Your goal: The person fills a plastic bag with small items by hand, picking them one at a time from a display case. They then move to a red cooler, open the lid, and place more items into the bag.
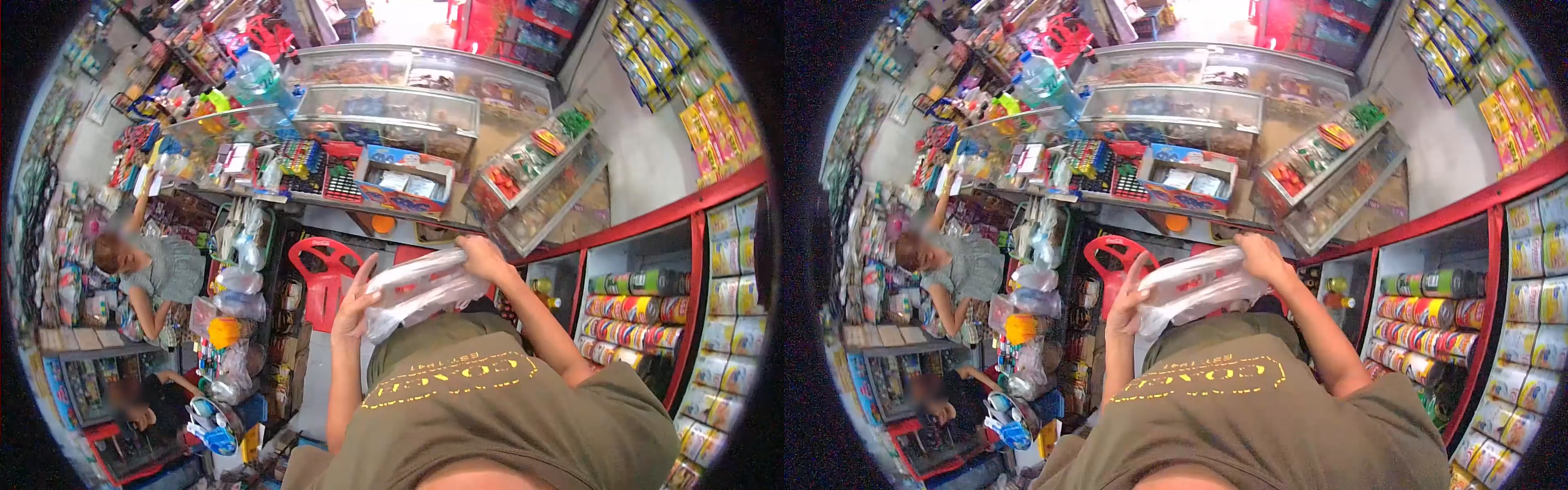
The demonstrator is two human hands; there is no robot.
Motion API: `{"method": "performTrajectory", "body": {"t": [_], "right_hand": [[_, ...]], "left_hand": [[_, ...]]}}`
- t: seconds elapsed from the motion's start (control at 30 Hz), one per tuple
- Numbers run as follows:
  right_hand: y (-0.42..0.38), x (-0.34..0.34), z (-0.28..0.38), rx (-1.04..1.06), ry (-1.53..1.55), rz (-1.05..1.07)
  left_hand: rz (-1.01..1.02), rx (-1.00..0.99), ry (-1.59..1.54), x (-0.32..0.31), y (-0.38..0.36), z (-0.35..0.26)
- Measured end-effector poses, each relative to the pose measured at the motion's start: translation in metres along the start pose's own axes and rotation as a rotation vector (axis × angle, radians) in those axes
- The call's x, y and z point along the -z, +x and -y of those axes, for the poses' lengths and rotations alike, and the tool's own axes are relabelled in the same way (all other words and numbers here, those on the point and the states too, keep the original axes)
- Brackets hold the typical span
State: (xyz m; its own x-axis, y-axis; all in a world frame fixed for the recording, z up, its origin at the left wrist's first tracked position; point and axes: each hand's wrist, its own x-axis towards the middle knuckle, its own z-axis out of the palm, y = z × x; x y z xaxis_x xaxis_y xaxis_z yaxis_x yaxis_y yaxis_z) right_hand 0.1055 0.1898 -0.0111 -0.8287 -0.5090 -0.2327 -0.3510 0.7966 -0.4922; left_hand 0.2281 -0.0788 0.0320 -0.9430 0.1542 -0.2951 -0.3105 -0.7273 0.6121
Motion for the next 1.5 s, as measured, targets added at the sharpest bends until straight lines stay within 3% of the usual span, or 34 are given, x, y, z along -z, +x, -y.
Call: {"method": "performTrajectory", "body": {"t": [0.03,0.1,0.13,0.2,0.27,0.33,0.37,0.47,0.5,0.53,0.63,0.67,0.77,0.8,0.87,0.93,1.0,1.07,1.13,1.2,1.27,1.3,1.33,1.37,1.4,1.47,1.5], "right_hand": [[-0.004,-0.004,-0.008,-0.045,-0.086,-0.115],[-0.015,-0.005,-0.018,-0.115,-0.081,-0.126],[-0.019,-0.003,-0.021,-0.173,-0.082,-0.136],[-0.026,0.004,-0.029,-0.241,-0.028,-0.071],[-0.037,0.012,-0.03,-0.229,-0.018,0.035],[-0.043,-0.001,-0.041,-0.202,0.004,0.076],[-0.047,-0.008,-0.045,-0.174,0.065,0.062],[-0.056,-0.002,-0.043,-0.11,0.182,0.03],[-0.059,0.002,-0.044,-0.087,0.243,0.005],[-0.06,0.005,-0.048,-0.086,0.24,0.011],[-0.066,0.009,-0.071,-0.216,0.314,-0.026],[-0.068,0.009,-0.08,-0.226,0.315,-0.033],[-0.071,0.018,-0.097,-0.263,0.449,-0.066],[-0.07,0.022,-0.103,-0.265,0.447,-0.061],[-0.067,0.028,-0.116,-0.214,0.492,0.004],[-0.064,0.034,-0.119,-0.207,0.599,0.003],[-0.069,0.047,-0.115,-0.271,0.689,0.016],[-0.071,0.059,-0.114,-0.328,0.727,0.004],[-0.068,0.06,-0.121,-0.38,0.772,-0.013],[-0.068,0.061,-0.137,-0.574,0.804,-0.059],[-0.069,0.062,-0.134,-0.557,0.868,-0.219],[-0.068,0.068,-0.134,-0.609,0.677,-0.257],[-0.066,0.074,-0.134,-0.655,0.484,-0.288],[-0.066,0.077,-0.131,-0.557,0.327,-0.405],[-0.059,0.089,-0.119,-0.557,0.323,-0.413],[-0.041,0.113,-0.096,-0.295,0.312,-0.702],[-0.027,0.124,-0.083,-0.311,0.379,-0.748]], "left_hand": [[-0.038,-0.005,0.152,0.005,0.004,0.004],[-0.111,-0.049,0.577,-0.004,0.01,0.002],[-0.115,-0.05,0.58,0.0,0.013,0.008],[-0.299,-0.307,1.272,0.014,0.022,0.021],[-0.394,-0.332,1.295,0.01,0.023,0.029],[-0.605,-0.357,1.659,0.006,0.021,0.034],[-0.64,-0.235,1.76,0.005,0.021,0.033],[-0.654,-0.18,1.981,0.018,0.02,0.041],[-0.635,-0.295,2.041,0.033,0.016,0.051],[-0.639,-0.29,2.037,0.034,0.011,0.053],[-0.437,-0.068,2.277,0.028,0.007,0.052],[-0.421,-0.072,2.279,0.025,0.01,0.05],[-0.398,0.186,1.861,-0.023,0.02,0.028],[-0.398,0.191,1.856,-0.022,0.028,0.031],[-0.231,0.0,1.658,-0.013,0.04,0.039],[-0.186,0.019,1.647,-0.015,0.051,0.037],[0.059,-0.093,1.461,-0.023,0.063,0.033],[0.19,-0.066,1.448,-0.031,0.076,0.021],[0.446,0.09,1.374,-0.036,0.091,0.01],[0.507,0.12,1.315,-0.044,0.109,0.002],[0.612,0.278,0.883,-0.05,0.128,-0.005],[0.581,0.371,0.809,-0.052,0.136,-0.009],[0.595,0.369,0.809,-0.057,0.141,-0.009],[0.536,0.347,0.674,-0.063,0.145,-0.007],[0.474,0.327,0.54,-0.068,0.149,-0.004],[0.462,0.313,0.518,-0.064,0.16,0.009],[0.482,0.23,0.572,-0.068,0.164,0.01]]}}
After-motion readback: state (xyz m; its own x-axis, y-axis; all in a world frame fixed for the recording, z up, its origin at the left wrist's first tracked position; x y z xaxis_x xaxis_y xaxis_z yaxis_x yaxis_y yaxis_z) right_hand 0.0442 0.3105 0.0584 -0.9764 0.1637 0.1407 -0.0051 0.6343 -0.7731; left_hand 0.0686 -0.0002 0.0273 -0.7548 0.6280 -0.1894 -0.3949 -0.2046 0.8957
